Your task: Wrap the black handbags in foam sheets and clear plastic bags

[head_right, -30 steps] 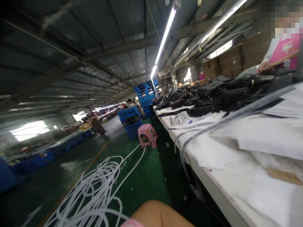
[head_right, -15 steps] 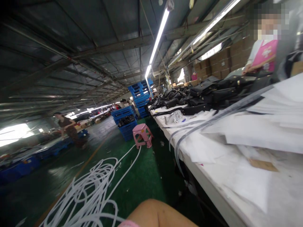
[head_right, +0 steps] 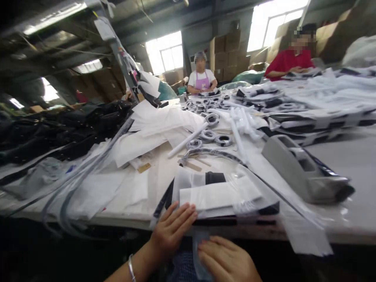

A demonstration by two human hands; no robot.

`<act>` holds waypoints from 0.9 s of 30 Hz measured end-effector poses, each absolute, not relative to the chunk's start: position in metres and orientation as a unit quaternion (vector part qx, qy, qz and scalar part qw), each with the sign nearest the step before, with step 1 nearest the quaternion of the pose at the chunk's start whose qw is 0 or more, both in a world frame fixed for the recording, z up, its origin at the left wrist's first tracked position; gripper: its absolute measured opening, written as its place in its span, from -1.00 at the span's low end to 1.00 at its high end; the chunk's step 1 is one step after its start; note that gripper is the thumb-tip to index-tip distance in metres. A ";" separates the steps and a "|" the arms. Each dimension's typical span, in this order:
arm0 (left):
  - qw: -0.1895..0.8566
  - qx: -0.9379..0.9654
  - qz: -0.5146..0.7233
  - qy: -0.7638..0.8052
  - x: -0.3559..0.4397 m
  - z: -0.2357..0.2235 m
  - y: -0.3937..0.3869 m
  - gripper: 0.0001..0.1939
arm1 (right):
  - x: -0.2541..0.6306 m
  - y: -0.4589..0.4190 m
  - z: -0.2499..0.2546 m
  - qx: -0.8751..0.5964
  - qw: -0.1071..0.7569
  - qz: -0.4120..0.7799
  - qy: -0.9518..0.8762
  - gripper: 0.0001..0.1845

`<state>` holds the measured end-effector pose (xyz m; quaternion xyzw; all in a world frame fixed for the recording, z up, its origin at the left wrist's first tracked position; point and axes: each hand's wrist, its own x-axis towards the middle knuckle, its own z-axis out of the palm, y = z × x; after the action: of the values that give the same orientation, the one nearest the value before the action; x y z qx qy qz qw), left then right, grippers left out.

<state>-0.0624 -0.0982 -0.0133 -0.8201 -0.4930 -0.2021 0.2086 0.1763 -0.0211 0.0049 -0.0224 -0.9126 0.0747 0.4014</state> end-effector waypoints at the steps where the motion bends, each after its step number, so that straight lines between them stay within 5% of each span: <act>1: 0.209 -0.819 -0.210 -0.492 -0.062 -0.014 -0.100 -0.49 | 0.172 -0.021 0.010 -0.028 0.405 0.075 -0.911 -0.70; 13: 0.219 -0.803 -0.274 -0.482 -0.059 -0.010 -0.095 -0.56 | 0.141 0.014 0.053 -0.070 0.400 0.039 -0.913 -0.75; 21: 0.083 -0.757 -0.357 -0.541 -0.043 0.005 -0.099 -0.55 | 0.135 0.024 0.054 -0.187 0.306 0.199 -0.912 -0.82; 27: 0.069 -0.642 -0.475 -0.597 -0.025 0.013 -0.087 -0.90 | 0.135 0.028 0.054 -0.219 0.304 0.220 -0.901 -0.84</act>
<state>-0.0245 -0.0870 0.0133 -0.6421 -0.5974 -0.4755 0.0692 0.1350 0.0276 0.0541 -0.2193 -0.9008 0.2197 0.3038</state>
